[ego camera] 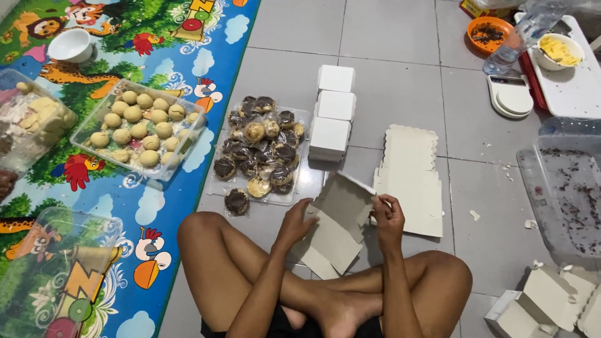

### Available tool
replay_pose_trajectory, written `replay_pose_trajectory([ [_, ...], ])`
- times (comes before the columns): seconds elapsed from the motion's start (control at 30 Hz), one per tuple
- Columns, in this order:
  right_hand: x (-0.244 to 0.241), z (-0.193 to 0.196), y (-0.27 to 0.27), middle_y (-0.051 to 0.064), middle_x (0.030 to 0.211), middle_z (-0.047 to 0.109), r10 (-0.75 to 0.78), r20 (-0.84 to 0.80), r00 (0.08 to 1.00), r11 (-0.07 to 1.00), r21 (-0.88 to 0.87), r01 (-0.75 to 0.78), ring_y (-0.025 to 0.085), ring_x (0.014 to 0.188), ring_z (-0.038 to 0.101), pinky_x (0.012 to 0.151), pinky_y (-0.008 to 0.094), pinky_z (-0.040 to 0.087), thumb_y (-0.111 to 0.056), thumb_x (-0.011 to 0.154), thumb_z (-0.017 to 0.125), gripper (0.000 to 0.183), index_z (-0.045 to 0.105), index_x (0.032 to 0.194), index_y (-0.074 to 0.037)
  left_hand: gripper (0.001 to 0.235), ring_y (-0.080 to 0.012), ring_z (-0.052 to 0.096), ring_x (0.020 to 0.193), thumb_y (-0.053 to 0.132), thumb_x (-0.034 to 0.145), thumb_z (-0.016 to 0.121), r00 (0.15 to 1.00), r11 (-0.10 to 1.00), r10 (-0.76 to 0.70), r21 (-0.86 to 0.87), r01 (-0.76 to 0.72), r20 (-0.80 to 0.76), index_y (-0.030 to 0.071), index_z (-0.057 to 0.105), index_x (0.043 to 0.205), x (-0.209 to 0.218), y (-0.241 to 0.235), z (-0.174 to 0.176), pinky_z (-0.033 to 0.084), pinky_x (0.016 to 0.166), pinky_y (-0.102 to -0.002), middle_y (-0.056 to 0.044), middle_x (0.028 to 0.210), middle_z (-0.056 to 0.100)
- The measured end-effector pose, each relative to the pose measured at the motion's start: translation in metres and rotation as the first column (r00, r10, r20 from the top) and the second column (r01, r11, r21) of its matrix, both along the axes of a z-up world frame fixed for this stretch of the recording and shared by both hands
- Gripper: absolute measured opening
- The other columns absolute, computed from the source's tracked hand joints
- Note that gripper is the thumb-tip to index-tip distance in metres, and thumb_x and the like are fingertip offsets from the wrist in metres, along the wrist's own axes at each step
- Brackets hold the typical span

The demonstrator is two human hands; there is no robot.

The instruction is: The person sits on the floor and assembles small white cardboard boxes by folding the flaps and tucking them into place. They then pick up a wrapped chocolate truffle and place it inside the assembled box before closing the lid.

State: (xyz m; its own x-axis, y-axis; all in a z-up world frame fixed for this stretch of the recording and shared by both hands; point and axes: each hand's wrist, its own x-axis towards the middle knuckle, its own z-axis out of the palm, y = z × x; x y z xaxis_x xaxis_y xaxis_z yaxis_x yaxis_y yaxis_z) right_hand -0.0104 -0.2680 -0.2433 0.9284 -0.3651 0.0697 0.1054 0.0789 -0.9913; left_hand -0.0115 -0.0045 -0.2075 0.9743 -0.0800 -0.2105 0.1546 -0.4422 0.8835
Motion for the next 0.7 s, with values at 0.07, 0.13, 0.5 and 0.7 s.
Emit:
replay_pose_trajectory([
  [0.07, -0.003, 0.04, 0.006, 0.024, 0.116, 0.063, 0.034, -0.037, 0.999, 0.999, -0.006, -0.035, 0.021, 0.101, 0.059, 0.093, 0.042, 0.053, -0.023, 0.1, 0.069, 0.043, 0.055, 0.134, 0.0, 0.047, -0.0443, 0.061, 0.125, 0.011, 0.091, 0.073, 0.998, 1.0, 0.024, 0.012, -0.025, 0.059, 0.009, 0.062, 0.136, 0.009, 0.002, -0.024, 0.047, 0.108, -0.056, -0.024, 0.128, 0.066],
  [0.13, -0.009, 0.063, 0.011, 0.032, 0.138, 0.058, 0.076, -0.092, 0.993, 0.997, -0.012, -0.077, 0.029, 0.121, 0.058, 0.107, 0.05, 0.047, -0.031, 0.1, 0.067, 0.062, 0.046, 0.15, 0.001, 0.037, -0.0415, 0.065, 0.12, 0.006, 0.093, 0.068, 0.993, 0.998, 0.055, 0.022, -0.057, 0.101, 0.008, 0.067, 0.13, 0.01, 0.006, -0.034, 0.05, 0.105, -0.053, -0.022, 0.124, 0.07],
  [0.5, -0.02, 0.033, 0.011, 0.026, 0.128, 0.068, 0.216, -0.637, 0.74, 0.886, -0.192, -0.423, 0.039, 0.107, 0.072, 0.088, 0.047, 0.059, -0.041, 0.092, 0.076, 0.064, 0.059, 0.146, -0.01, 0.033, -0.0416, 0.057, 0.13, 0.012, 0.096, 0.064, 0.946, 0.928, 0.324, -0.188, -0.321, -0.014, 0.015, 0.068, 0.129, 0.013, 0.018, -0.043, 0.046, 0.108, -0.051, -0.023, 0.13, 0.067],
  [0.7, -0.018, 0.045, 0.036, 0.029, 0.132, 0.065, 0.217, -0.678, 0.702, 0.878, -0.179, -0.444, 0.039, 0.108, 0.071, 0.09, 0.046, 0.06, -0.039, 0.088, 0.077, 0.083, 0.043, 0.153, 0.001, 0.034, -0.0352, 0.061, 0.123, 0.001, 0.096, 0.056, 0.959, 0.939, 0.283, -0.211, -0.272, 0.022, 0.021, 0.076, 0.116, 0.01, 0.012, -0.022, 0.044, 0.109, -0.047, -0.014, 0.115, 0.072],
])
